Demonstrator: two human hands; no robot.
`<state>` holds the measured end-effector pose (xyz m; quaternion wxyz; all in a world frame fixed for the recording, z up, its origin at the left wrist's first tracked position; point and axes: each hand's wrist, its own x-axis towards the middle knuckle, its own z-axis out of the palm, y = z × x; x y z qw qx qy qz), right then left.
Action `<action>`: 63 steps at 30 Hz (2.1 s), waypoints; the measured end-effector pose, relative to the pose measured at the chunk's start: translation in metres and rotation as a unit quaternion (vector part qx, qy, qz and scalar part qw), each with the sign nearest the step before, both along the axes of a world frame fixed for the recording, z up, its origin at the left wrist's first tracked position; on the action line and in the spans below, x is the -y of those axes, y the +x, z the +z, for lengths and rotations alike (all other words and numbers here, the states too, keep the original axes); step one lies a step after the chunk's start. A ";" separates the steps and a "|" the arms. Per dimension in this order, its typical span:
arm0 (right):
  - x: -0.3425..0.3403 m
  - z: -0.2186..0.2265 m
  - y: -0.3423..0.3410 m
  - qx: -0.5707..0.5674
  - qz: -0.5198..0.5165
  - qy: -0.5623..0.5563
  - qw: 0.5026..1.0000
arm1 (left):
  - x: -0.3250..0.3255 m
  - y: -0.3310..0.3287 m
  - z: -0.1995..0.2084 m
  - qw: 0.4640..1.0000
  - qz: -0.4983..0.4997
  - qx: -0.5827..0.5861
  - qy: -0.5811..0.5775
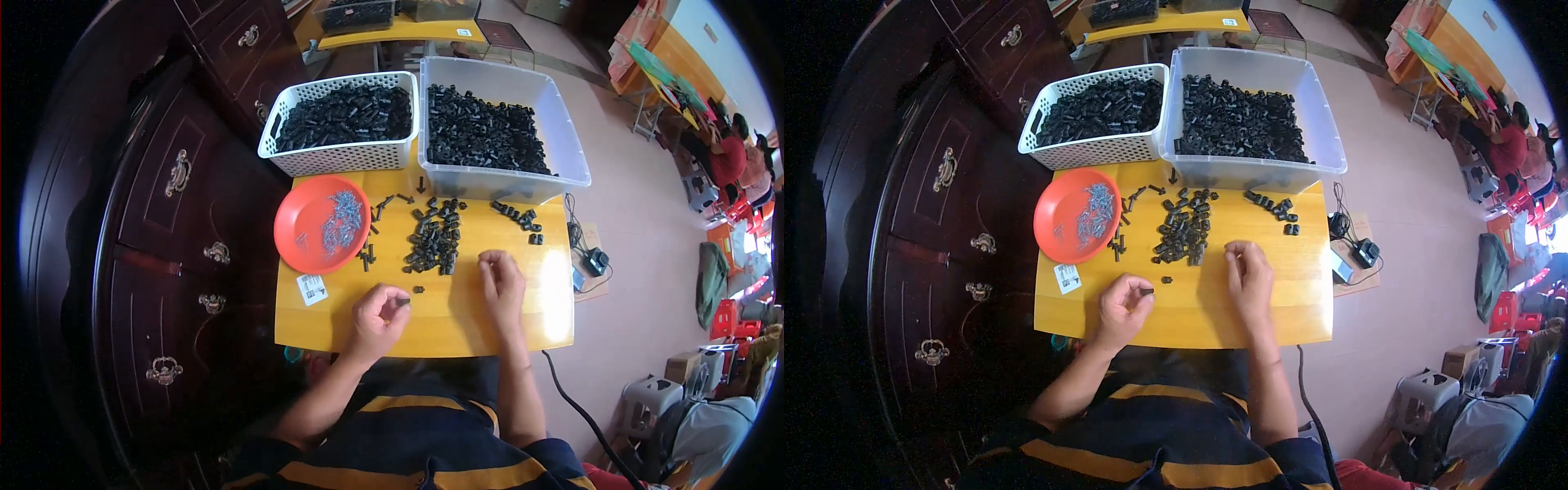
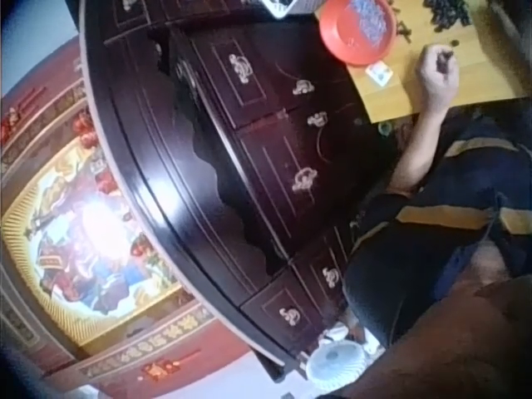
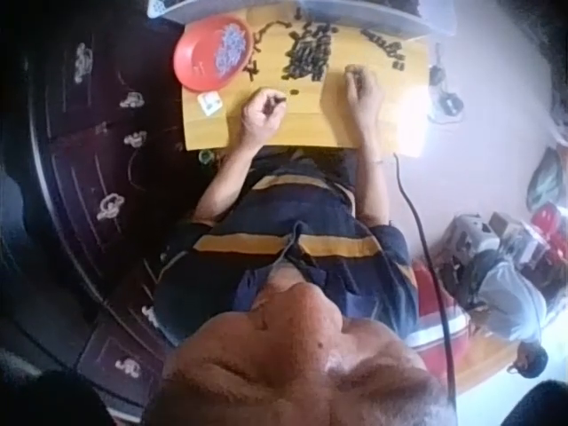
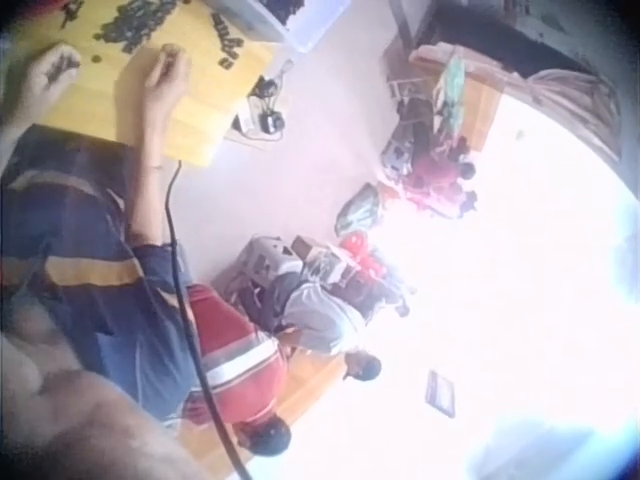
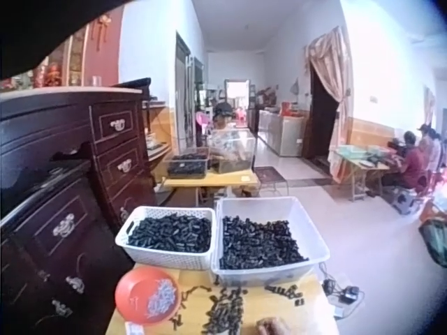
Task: The person assembles components by inserting small pins from a dish into black plastic pieces by hand and setting the assembled pieces onto the table.
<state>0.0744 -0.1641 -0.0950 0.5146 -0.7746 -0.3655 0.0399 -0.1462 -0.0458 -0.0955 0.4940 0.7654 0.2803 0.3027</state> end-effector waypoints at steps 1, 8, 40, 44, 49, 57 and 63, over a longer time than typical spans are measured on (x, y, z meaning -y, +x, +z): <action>0.005 -0.004 -0.011 -0.002 0.001 -0.001 1.000 | 0.001 -0.001 -0.002 1.000 0.001 -0.002 -0.001; 0.022 -0.001 -0.057 -0.251 0.112 0.075 0.959 | 0.014 0.000 -0.013 0.987 -0.033 0.076 -0.141; 0.018 0.005 -0.083 -0.259 0.157 0.049 0.952 | 0.000 -0.001 0.011 0.990 -0.103 -0.012 0.092; 0.010 0.015 -0.088 -0.207 0.165 0.044 0.963 | 0.000 0.001 0.013 0.984 -0.118 -0.039 0.126; 0.012 0.011 -0.084 -0.169 0.160 0.025 0.972 | -0.002 0.000 0.019 0.991 -0.104 -0.034 0.081; 0.015 0.002 -0.083 -0.200 0.152 0.016 0.968 | -0.003 0.000 0.022 0.993 -0.117 -0.012 -0.009; 0.021 -0.002 -0.085 -0.274 0.147 0.036 0.950 | -0.002 0.003 0.008 0.996 -0.063 0.044 -0.042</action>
